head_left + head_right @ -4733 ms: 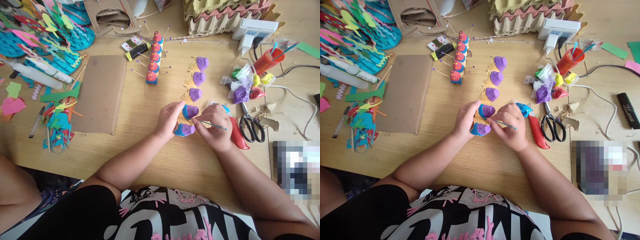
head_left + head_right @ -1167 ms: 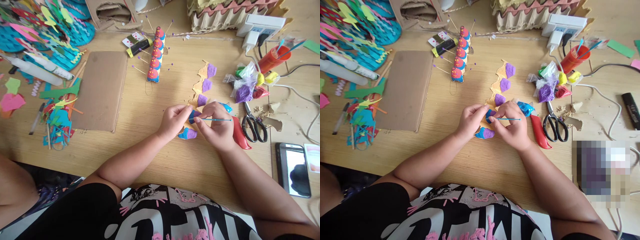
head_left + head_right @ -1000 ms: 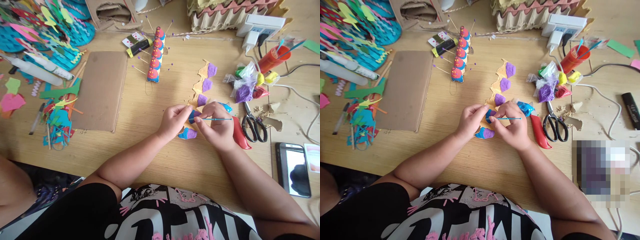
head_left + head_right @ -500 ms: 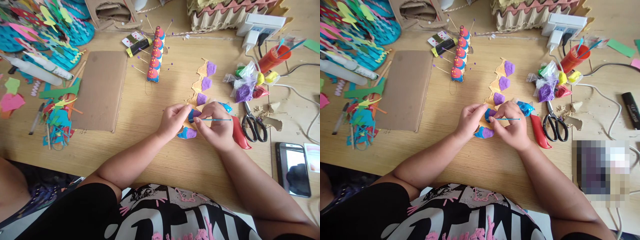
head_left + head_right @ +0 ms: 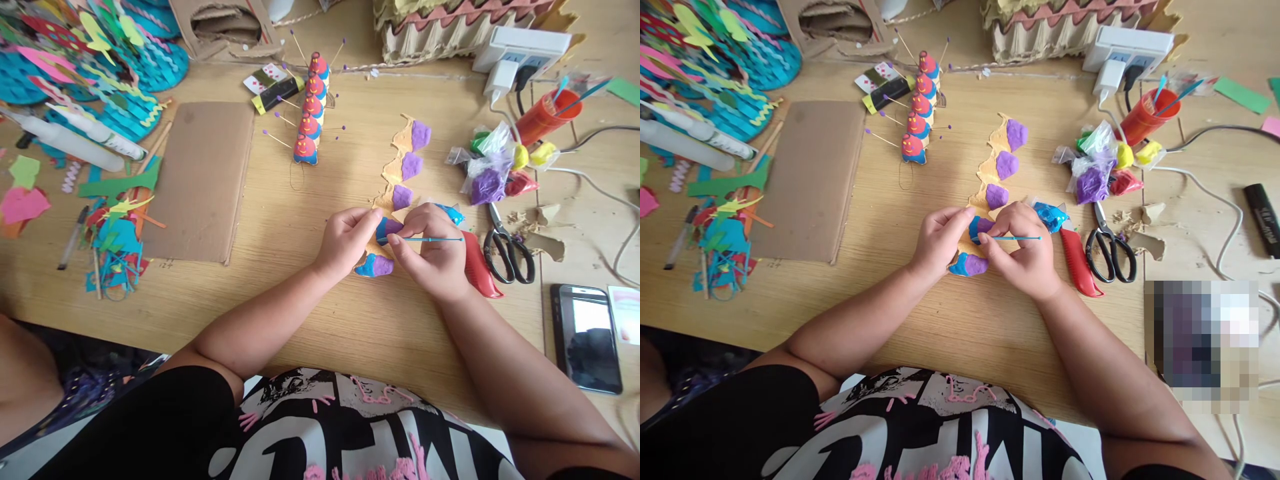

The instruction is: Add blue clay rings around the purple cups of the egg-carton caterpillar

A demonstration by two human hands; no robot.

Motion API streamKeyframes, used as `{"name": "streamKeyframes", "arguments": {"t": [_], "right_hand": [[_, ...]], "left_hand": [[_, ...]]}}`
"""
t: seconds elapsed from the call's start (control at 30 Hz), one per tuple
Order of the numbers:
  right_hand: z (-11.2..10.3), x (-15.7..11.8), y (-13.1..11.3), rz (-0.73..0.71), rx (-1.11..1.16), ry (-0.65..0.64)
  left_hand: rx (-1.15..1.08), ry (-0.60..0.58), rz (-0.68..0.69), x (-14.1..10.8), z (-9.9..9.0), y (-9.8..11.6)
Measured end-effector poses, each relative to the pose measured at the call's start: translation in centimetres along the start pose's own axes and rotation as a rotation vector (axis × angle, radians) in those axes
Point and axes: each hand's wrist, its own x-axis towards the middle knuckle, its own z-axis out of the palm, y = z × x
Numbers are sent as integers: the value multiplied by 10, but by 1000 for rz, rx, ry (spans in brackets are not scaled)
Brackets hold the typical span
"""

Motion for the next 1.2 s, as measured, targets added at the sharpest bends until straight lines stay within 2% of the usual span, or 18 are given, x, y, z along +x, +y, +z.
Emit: {"name": "streamKeyframes", "arguments": {"t": [0.27,0.63,0.83,0.97,1.2], "right_hand": [[0,0,-1,-22,13,22],[2,0,0,-8,53,35],[2,1,1,-59,61,46],[2,0,2,-30,67,60],[4,0,4,67,185,232]], "left_hand": [[39,-25,79,-2,0,5],[30,-3,40,-1,-1,1],[-109,35,-53,2,0,-4],[-223,25,-138,2,4,5],[-473,70,-351,10,11,17]]}}
